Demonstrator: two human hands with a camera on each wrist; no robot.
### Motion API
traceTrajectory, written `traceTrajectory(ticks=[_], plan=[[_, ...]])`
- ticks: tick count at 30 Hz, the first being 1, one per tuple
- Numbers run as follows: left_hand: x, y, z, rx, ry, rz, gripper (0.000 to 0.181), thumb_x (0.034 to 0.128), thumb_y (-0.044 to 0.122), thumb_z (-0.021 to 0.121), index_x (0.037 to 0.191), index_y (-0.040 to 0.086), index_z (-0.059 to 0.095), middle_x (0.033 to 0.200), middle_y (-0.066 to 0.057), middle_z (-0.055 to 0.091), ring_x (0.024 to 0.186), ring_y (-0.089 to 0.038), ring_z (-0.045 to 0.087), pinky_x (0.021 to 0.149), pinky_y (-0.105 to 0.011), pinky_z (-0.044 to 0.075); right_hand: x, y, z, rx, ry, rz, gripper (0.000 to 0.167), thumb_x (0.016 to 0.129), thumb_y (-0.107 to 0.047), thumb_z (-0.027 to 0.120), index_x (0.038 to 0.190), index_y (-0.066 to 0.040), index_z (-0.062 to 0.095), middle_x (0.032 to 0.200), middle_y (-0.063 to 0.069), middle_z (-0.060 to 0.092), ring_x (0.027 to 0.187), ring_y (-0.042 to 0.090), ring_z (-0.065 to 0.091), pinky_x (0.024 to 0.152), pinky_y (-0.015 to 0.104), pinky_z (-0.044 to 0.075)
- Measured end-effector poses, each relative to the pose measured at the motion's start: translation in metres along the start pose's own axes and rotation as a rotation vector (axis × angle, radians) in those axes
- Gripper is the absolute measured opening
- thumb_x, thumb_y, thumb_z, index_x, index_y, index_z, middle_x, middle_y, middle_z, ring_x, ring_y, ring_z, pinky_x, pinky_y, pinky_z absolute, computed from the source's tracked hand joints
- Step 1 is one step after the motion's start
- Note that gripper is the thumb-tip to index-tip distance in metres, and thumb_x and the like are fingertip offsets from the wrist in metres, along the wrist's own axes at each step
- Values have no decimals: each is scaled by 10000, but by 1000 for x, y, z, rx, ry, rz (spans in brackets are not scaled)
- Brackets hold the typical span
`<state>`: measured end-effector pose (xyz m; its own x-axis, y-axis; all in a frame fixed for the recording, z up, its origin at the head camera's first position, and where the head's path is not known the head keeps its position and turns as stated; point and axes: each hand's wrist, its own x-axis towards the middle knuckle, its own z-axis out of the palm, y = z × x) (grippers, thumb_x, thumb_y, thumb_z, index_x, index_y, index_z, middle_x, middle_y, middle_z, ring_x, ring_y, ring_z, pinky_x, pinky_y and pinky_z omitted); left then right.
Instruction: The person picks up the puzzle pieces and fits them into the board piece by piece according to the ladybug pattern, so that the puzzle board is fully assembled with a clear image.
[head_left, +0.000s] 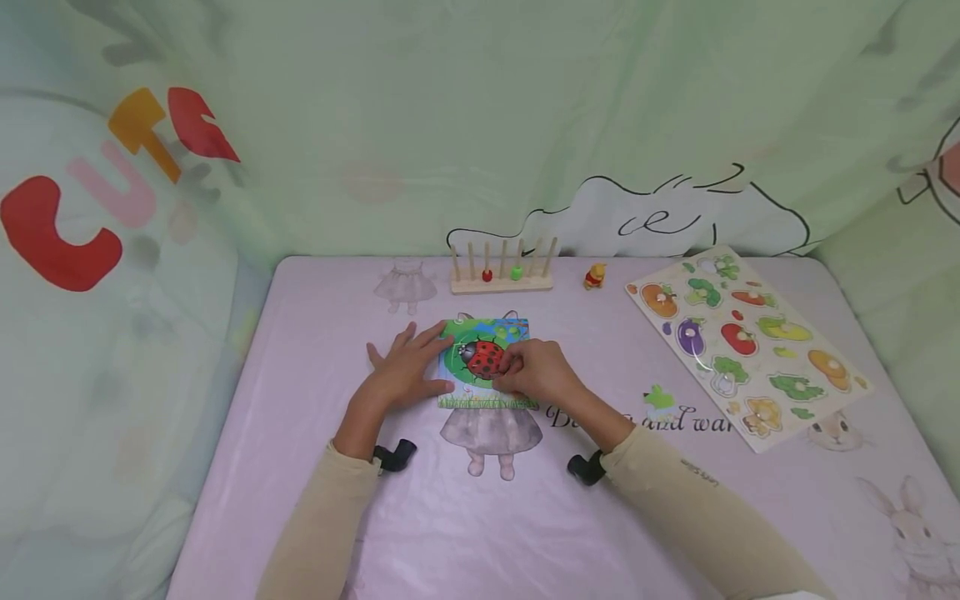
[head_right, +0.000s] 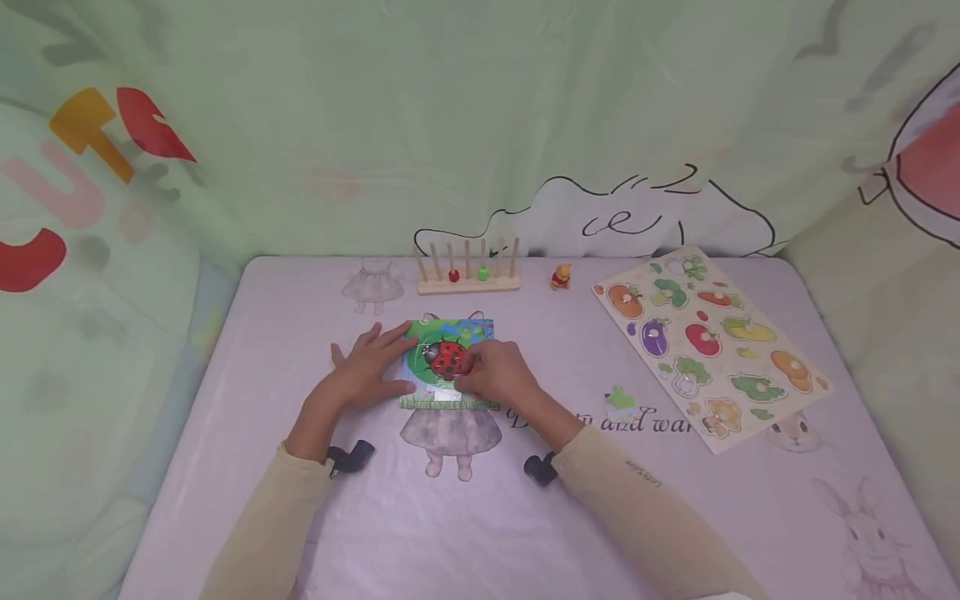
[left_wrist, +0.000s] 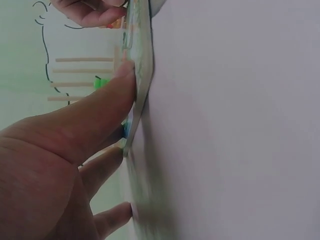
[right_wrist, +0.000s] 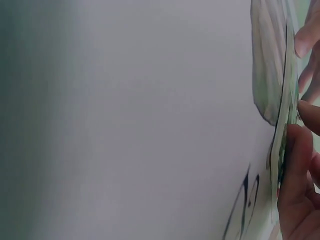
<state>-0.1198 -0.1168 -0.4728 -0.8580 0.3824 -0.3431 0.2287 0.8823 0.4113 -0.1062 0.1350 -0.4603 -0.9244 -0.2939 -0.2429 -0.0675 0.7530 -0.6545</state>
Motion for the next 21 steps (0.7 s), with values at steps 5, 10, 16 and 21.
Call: traceTrajectory(ticks=[5, 10, 16, 21], plan=[[-1, 1, 0, -15, 10, 10, 792, 908, 482, 739, 1590, 316, 373, 1717, 118, 169, 1604, -344, 49, 1059, -880, -41, -3, 4, -7, -103, -21, -2, 472, 876, -323, 797, 1304, -148, 706, 709, 2, 585, 639, 142, 500, 528, 270, 371], [-2, 8, 5, -51, 54, -5, 790, 910, 465, 734, 1593, 303, 371, 1719, 63, 187, 1598, -383, 23, 1042, -888, -58, -5, 12, -10, -171, -111, -64, 599, 883, -357, 799, 1422, -164, 622, 809, 27, 533, 732, 161, 472, 565, 274, 357], [2, 25, 15, -70, 95, -18, 695, 940, 535, 671, 1563, 356, 419, 1722, -36, 166, 1587, -433, -18, 1021, -897, -83, -3, 14, -8, -205, -127, -82, 625, 867, -407, 806, 1415, -169, 623, 933, 54, 586, 793, 171, 487, 575, 276, 379], [4, 31, 21, -54, 112, -46, 668, 937, 499, 698, 1544, 394, 438, 1723, -28, 153, 1592, -412, 12, 1029, -897, -57, -3, 11, -7, -221, -118, -55, 599, 856, -405, 819, 1378, -160, 658, 1011, 75, 636, 810, 172, 506, 561, 276, 395]])
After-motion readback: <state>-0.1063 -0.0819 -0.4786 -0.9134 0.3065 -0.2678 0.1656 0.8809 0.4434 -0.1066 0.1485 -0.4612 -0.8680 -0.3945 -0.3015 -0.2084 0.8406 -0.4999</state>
